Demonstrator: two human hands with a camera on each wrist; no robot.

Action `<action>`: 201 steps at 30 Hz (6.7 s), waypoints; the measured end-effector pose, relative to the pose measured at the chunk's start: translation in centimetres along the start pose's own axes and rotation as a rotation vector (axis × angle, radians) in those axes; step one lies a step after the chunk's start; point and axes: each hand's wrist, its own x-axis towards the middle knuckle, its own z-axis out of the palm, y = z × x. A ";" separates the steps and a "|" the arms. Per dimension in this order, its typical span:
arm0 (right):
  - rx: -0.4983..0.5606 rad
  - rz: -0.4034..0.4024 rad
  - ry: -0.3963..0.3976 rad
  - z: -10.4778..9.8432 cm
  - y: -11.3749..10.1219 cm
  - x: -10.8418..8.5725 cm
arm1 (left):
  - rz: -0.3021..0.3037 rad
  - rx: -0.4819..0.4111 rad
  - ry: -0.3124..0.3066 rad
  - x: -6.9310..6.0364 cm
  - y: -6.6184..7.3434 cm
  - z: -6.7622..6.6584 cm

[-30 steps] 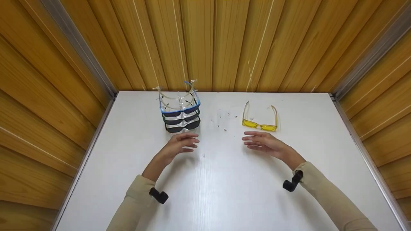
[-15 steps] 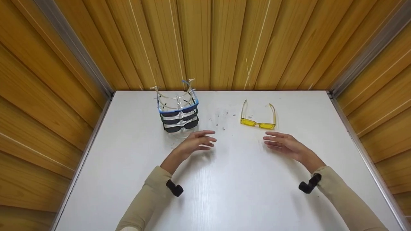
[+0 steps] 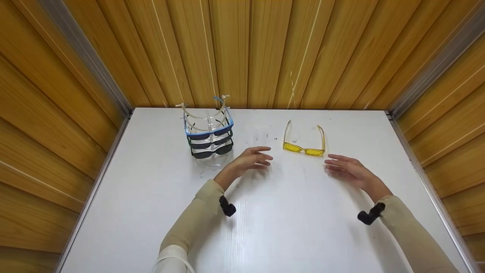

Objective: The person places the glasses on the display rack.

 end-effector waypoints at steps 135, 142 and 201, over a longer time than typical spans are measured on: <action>0.017 0.085 -0.187 9.4 4.4 0.8 | -0.091 -0.191 0.018 -7.9 -5.3 -2.0; -0.005 0.080 -0.186 9.4 4.7 0.9 | -0.106 -0.187 0.028 -7.9 -5.6 -2.1; -0.074 -0.151 -0.168 12.3 -5.5 -1.8 | 0.118 -0.137 0.172 -11.4 6.3 -1.1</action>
